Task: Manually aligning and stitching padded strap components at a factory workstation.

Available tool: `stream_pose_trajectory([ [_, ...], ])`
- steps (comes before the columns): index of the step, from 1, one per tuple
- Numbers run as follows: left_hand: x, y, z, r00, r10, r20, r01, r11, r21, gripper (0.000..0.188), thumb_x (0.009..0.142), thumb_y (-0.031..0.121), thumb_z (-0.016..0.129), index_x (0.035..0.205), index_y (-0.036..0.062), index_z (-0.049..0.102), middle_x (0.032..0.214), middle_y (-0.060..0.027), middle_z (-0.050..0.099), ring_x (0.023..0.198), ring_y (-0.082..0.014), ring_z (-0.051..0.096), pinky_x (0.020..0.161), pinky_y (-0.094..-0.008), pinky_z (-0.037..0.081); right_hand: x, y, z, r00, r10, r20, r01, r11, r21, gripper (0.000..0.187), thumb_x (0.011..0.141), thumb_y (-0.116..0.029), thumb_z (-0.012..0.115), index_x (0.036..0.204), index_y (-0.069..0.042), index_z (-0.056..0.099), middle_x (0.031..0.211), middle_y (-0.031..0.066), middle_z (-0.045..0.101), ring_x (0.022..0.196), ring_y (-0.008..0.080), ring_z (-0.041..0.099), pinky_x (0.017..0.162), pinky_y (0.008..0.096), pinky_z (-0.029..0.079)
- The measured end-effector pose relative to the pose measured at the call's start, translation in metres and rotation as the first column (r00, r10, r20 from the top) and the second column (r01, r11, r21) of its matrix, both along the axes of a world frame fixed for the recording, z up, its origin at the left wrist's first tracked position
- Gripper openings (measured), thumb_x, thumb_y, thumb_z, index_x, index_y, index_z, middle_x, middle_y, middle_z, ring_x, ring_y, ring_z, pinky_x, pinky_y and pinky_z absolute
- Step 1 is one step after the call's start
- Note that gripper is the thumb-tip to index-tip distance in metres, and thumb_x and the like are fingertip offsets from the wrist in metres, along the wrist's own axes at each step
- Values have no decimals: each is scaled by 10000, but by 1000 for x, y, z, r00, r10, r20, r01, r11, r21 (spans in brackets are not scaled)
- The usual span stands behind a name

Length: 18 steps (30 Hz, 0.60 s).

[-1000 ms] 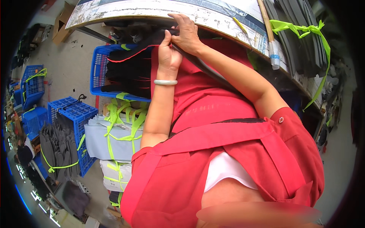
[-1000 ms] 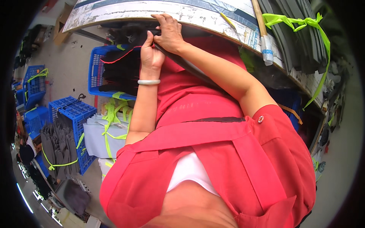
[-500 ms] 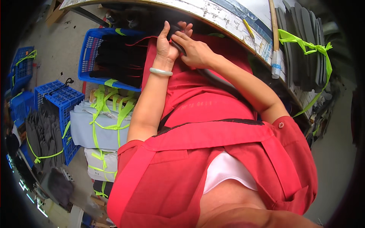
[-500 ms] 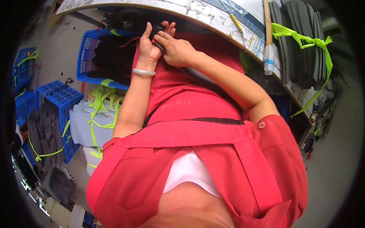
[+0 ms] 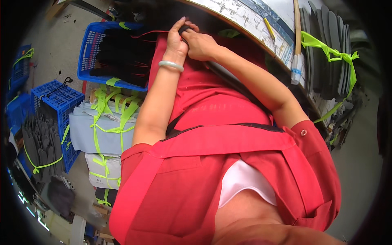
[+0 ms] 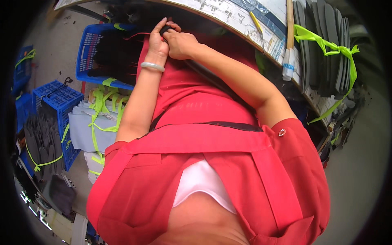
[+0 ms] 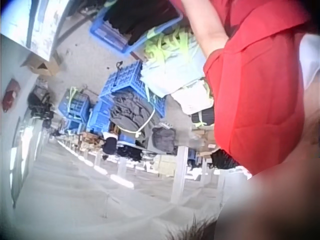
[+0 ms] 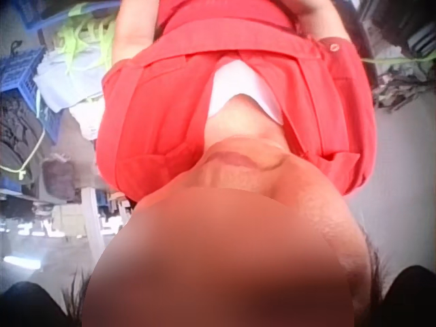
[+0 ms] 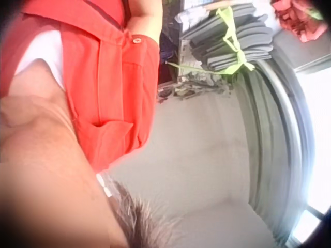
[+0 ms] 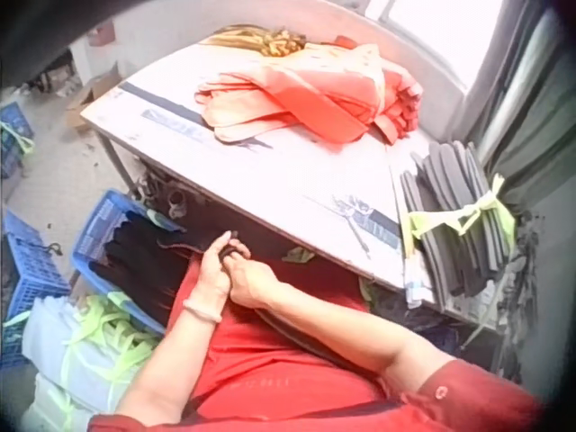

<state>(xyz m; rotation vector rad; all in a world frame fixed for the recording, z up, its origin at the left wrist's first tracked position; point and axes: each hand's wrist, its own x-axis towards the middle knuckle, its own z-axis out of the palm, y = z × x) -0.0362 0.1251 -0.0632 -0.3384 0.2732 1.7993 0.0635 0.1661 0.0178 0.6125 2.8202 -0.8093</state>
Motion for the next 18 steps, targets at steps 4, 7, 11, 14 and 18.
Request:
stream_pose_trajectory([
  [4, 9, -10, 16, 993, -96, -69, 92, 994, -55, 88, 835, 71, 639, 868, 20, 575, 726, -80, 575, 701, -222, 581, 738, -373, 528, 30, -16, -2, 992, -53, -116, 42, 994, -100, 408, 714, -93, 585, 1110, -44, 503, 1171, 176, 538, 964, 412, 588, 781, 496, 500],
  [7, 11, -12, 16, 997, -35, -72, 30, 997, -69, 168, 870, 132, 632, 935, -9, 567, 770, -101, 594, 748, -246, 599, 808, -402, 530, 43, -19, 7, 989, -54, -135, 45, 997, -66, 454, 720, -84, 567, 1166, -64, 489, 1197, 143, 520, 944, 397, 605, 754, 500, 511],
  [11, 15, -11, 25, 991, -102, -86, 98, 994, -45, 406, 917, 296, 606, 1085, -67, 534, 966, -168, 626, 986, -337, 615, 937, -452, 495, 16, -1, 15, 996, -63, 58, 69, 990, -124, 462, 718, -77, 556, 1174, -62, 485, 1231, 137, 502, 960, 399, 603, 783, 491, 511],
  [14, 13, -20, 22, 999, -22, -43, 24, 999, 45, 436, 919, 325, 603, 1100, -67, 543, 1050, -194, 626, 1043, -365, 606, 948, -463, 491, 42, -16, 17, 995, -23, -102, 6, 987, -162, 468, 719, -93, 558, 1182, -68, 493, 1277, 156, 476, 1005, 401, 589, 821, 477, 509],
  [18, 12, -14, 3, 998, -38, 45, 36, 998, 41, 179, 857, 127, 651, 941, -7, 569, 795, -94, 616, 748, -242, 606, 789, -389, 530, 11, -6, 25, 966, -55, 251, 119, 962, -247, 379, 730, -106, 548, 1101, -28, 534, 1158, 202, 580, 971, 399, 612, 802, 476, 515],
])
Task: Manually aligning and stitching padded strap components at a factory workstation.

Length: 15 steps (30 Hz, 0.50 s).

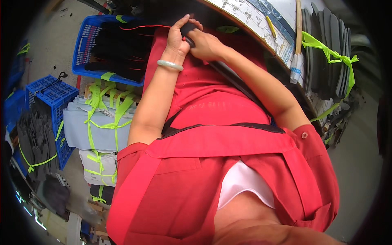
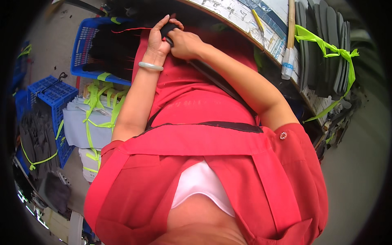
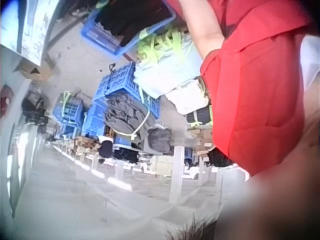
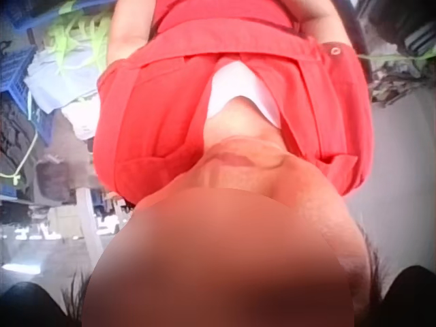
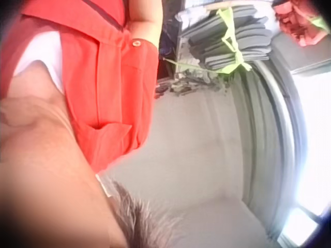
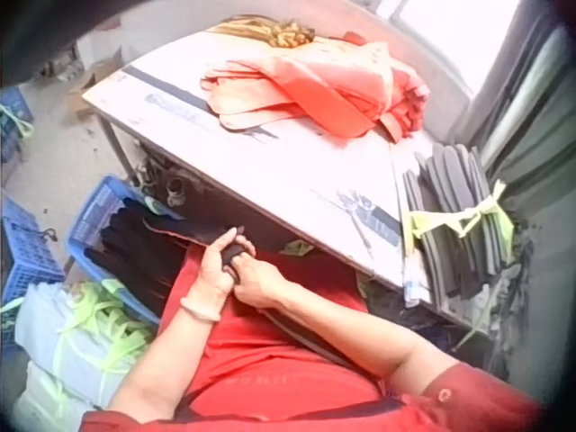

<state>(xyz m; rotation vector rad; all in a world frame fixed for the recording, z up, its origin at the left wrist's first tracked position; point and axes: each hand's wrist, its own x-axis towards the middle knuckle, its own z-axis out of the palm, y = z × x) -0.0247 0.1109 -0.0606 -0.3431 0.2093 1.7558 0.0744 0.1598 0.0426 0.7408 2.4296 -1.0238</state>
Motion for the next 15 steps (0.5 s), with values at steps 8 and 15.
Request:
stream_pose_trajectory([
  [8, -1, -7, 15, 997, 15, -69, -11, 998, 58, 227, 822, 57, 602, 1017, -31, 528, 760, -84, 578, 744, -225, 589, 791, -392, 515, 37, -17, 3, 968, 5, -252, 14, 997, 73, 571, 692, -97, 575, 1246, -77, 440, 1380, 157, 400, 1005, 420, 580, 784, 485, 508],
  [15, -3, -11, 29, 997, 18, -74, -24, 995, -94, 290, 903, 265, 618, 941, -21, 583, 848, -133, 639, 878, -326, 639, 853, -464, 527, 18, -12, -8, 988, 19, -154, -4, 995, 97, 549, 709, -88, 550, 1253, -97, 480, 1327, 138, 485, 1060, 394, 579, 843, 481, 506],
])
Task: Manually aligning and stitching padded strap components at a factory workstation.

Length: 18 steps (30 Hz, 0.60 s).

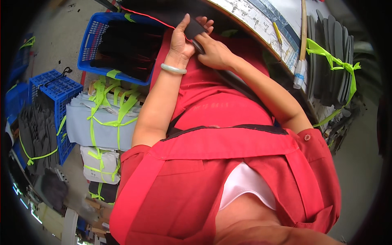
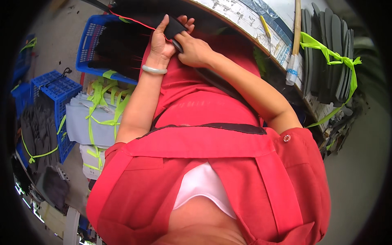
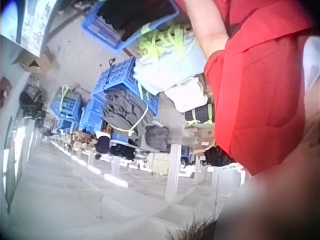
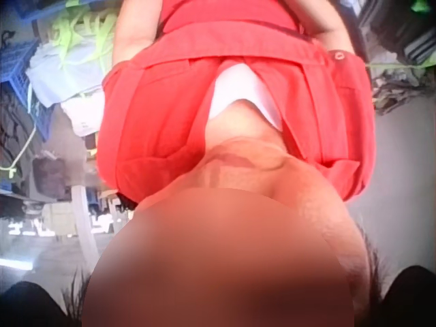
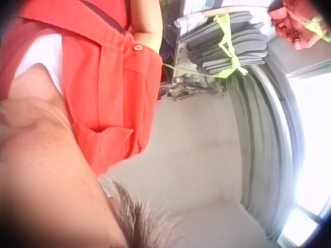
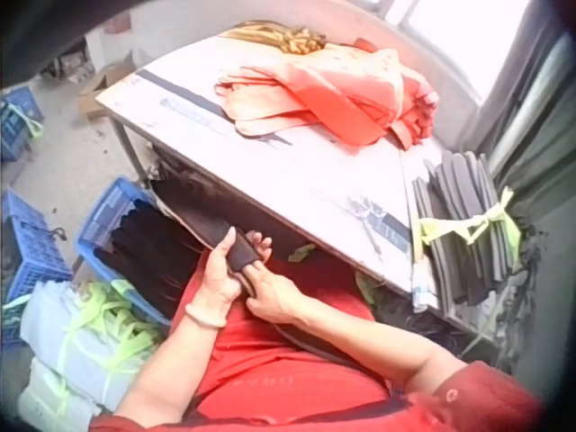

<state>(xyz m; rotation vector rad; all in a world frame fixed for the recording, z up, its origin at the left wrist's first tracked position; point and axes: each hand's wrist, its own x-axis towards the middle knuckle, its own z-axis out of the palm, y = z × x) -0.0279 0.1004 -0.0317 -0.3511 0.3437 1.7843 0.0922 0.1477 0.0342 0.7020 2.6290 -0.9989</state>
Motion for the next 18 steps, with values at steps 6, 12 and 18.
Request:
stream_pose_trajectory([
  [6, -9, 8, -28, 997, 64, 30, -66, 995, 76, 187, 809, 83, 621, 965, 1, 558, 765, -122, 620, 745, -279, 626, 766, -436, 529, -42, 19, -5, 990, 79, 119, -75, 996, -39, 315, 708, -79, 549, 1003, 28, 575, 1008, 242, 638, 956, 415, 614, 804, 467, 511],
  [12, -5, -1, -21, 998, 27, 60, -35, 989, 145, 286, 792, 36, 581, 1059, -21, 494, 749, -111, 577, 716, -267, 584, 803, -432, 511, 5, -6, 1, 986, 34, -161, -34, 999, 2, 503, 686, -110, 580, 1176, -53, 480, 1285, 176, 486, 983, 407, 591, 785, 485, 506],
  [18, -4, 1, -16, 1000, 2, 1, -2, 997, 79, 196, 856, 135, 603, 963, -26, 566, 852, -128, 627, 861, -296, 627, 896, -462, 517, -34, 14, -5, 990, 62, 123, -67, 997, 39, 480, 697, -110, 573, 1167, -57, 489, 1209, 203, 550, 947, 399, 614, 781, 479, 506],
])
